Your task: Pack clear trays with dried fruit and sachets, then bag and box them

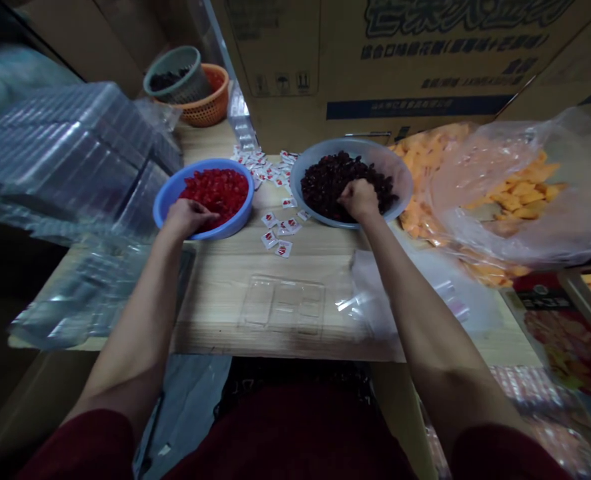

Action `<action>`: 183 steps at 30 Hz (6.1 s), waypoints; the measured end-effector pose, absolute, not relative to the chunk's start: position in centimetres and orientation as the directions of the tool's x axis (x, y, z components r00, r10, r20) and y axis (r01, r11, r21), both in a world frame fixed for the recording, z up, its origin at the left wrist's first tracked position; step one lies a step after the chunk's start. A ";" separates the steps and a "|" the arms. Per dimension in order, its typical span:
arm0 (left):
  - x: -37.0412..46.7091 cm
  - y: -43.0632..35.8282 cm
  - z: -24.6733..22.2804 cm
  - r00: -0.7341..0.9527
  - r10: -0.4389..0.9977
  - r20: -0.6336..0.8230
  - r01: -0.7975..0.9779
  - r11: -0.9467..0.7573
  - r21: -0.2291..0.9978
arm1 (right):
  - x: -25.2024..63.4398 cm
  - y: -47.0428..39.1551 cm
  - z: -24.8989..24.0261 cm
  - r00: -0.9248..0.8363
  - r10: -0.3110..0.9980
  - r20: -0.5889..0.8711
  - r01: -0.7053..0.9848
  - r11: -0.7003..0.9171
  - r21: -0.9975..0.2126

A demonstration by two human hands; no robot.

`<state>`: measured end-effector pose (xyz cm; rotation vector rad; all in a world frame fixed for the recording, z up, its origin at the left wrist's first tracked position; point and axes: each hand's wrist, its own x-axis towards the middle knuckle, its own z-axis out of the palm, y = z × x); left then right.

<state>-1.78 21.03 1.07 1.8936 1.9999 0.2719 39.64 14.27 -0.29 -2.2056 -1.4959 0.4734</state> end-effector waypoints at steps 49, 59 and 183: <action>-1.3 21.1 1.0 0.144 0.910 -0.389 0.986 -0.100 0.129 | 42.0 11.7 -0.9 0.149 0.974 -0.169 0.861 -0.212 -0.462; -1.5 19.1 0.7 0.133 0.988 -0.076 0.954 -0.107 0.279 | 39.6 6.5 0.4 0.240 0.858 0.454 0.639 0.212 -0.739; 7.4 6.6 -0.9 0.494 0.869 -0.020 0.727 -0.400 0.557 | 27.4 4.6 -7.0 0.026 0.991 0.135 0.738 0.072 -0.671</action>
